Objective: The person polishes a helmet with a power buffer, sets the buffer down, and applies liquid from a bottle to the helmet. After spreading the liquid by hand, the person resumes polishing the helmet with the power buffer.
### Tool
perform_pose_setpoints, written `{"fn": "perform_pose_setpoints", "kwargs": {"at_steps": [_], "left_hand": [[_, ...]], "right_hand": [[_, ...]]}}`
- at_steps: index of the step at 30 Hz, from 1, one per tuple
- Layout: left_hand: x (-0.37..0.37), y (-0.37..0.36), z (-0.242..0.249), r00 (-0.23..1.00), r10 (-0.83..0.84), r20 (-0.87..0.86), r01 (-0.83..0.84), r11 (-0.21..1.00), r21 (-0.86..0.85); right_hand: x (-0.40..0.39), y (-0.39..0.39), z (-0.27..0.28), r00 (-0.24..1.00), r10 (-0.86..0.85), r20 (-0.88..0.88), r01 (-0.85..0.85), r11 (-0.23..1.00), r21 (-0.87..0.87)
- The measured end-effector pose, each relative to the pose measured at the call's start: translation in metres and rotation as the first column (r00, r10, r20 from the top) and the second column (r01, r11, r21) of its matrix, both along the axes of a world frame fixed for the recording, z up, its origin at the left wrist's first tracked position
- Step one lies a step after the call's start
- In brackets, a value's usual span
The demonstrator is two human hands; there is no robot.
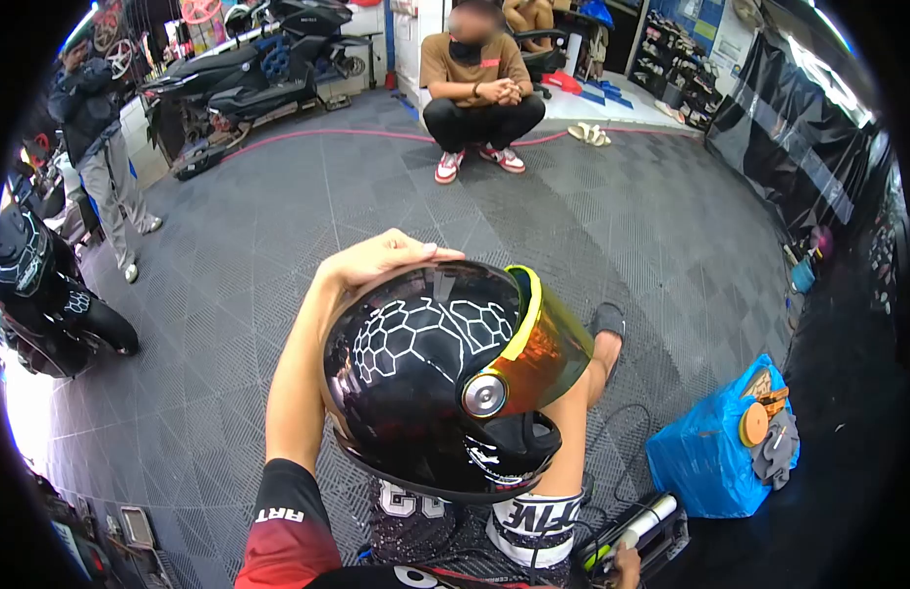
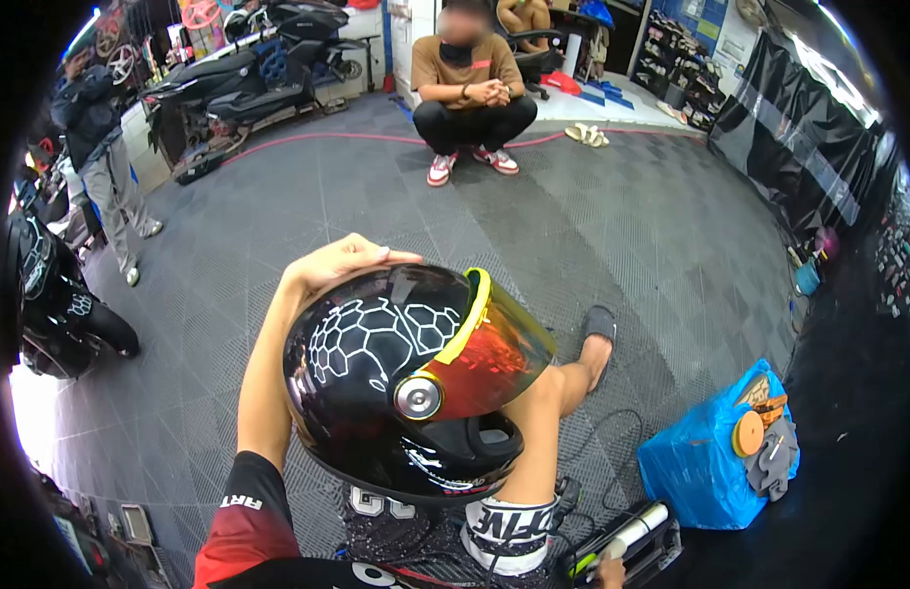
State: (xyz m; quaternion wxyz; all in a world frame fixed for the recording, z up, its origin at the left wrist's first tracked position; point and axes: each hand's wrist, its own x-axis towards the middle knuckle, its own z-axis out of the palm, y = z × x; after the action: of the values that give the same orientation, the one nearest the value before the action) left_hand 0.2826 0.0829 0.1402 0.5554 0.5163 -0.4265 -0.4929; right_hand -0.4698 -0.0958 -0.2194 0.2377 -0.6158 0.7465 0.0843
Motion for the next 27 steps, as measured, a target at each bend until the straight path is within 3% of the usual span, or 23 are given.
{"fn": "perform_pose_setpoints", "kwargs": {"at_steps": [1,2,3,4,5,6,7,9,11,13,15,17,18,19,21,24,26,27], "left_hand": [[-0.002,0.000,0.001,0.999,0.001,0.032,0.000,0.999,-0.036],[-0.004,0.002,0.002,1.000,0.003,-0.021,-0.004,1.000,-0.027],[-0.005,0.002,0.003,1.000,0.007,-0.026,-0.007,1.000,-0.023],[-0.007,0.003,0.002,0.998,-0.017,-0.061,0.015,0.999,-0.028],[-0.009,0.005,0.004,0.995,-0.047,-0.086,0.044,0.999,-0.030],[-0.009,0.008,0.013,0.998,-0.013,0.057,0.008,0.996,0.085],[-0.009,0.007,0.013,0.986,0.008,0.165,-0.018,0.998,0.062],[0.004,0.003,0.000,0.990,-0.003,0.142,-0.002,0.999,0.039],[-0.011,0.005,0.010,0.994,-0.020,0.110,0.013,0.998,0.063],[-0.003,0.007,0.001,0.995,0.001,0.097,0.001,1.000,-0.020],[-0.011,0.013,0.004,0.999,0.035,-0.003,-0.035,0.999,0.005],[0.001,0.017,-0.008,0.999,0.039,-0.022,-0.039,0.999,-0.006],[0.004,0.016,-0.009,0.998,0.048,-0.027,-0.049,0.998,-0.028],[0.007,0.016,-0.008,1.000,0.009,-0.006,-0.010,0.999,-0.036],[0.009,0.015,-0.014,1.000,-0.007,0.007,0.008,0.996,-0.092],[0.007,0.000,-0.008,0.962,-0.092,0.257,0.124,0.985,-0.115],[-0.003,-0.013,0.002,0.966,-0.116,0.231,0.124,0.992,-0.021],[-0.004,-0.014,0.003,0.966,-0.140,0.216,0.129,0.990,0.064]], "right_hand": [[0.008,-0.004,0.013,0.938,0.209,-0.275,-0.217,0.976,0.000],[0.015,-0.019,0.031,0.954,0.284,-0.099,-0.288,0.957,-0.031],[0.065,-0.031,0.093,0.932,0.355,0.076,-0.351,0.934,-0.066],[0.092,-0.045,0.112,0.840,0.481,0.251,-0.408,0.865,-0.292],[0.162,-0.030,0.204,0.673,0.565,0.478,-0.430,0.824,-0.369],[0.197,-0.034,0.229,0.405,0.574,0.712,-0.360,0.816,-0.453],[0.233,-0.028,0.275,0.237,0.540,0.808,-0.336,0.825,-0.454],[0.286,-0.016,0.339,-0.170,0.591,0.789,-0.178,0.769,-0.614],[0.316,0.004,0.383,-0.228,0.672,0.705,0.031,0.728,-0.684],[0.338,0.022,0.399,-0.474,0.791,0.387,0.097,0.484,-0.870],[0.349,0.034,0.420,-0.631,0.703,0.327,-0.289,0.179,-0.941],[0.359,0.035,0.394,-0.502,0.807,0.312,-0.314,0.166,-0.935],[0.366,0.029,0.368,-0.461,0.766,0.448,-0.293,0.345,-0.892],[0.365,0.024,0.342,-0.378,0.634,0.674,-0.382,0.557,-0.738],[0.375,0.023,0.301,-0.280,0.662,0.695,-0.402,0.577,-0.711],[0.384,0.034,0.249,-0.384,0.640,0.666,-0.480,0.478,-0.735],[0.375,0.047,0.223,-0.206,0.616,0.761,-0.403,0.655,-0.639],[0.374,0.050,0.225,-0.194,0.407,0.892,-0.456,0.768,-0.450]]}}
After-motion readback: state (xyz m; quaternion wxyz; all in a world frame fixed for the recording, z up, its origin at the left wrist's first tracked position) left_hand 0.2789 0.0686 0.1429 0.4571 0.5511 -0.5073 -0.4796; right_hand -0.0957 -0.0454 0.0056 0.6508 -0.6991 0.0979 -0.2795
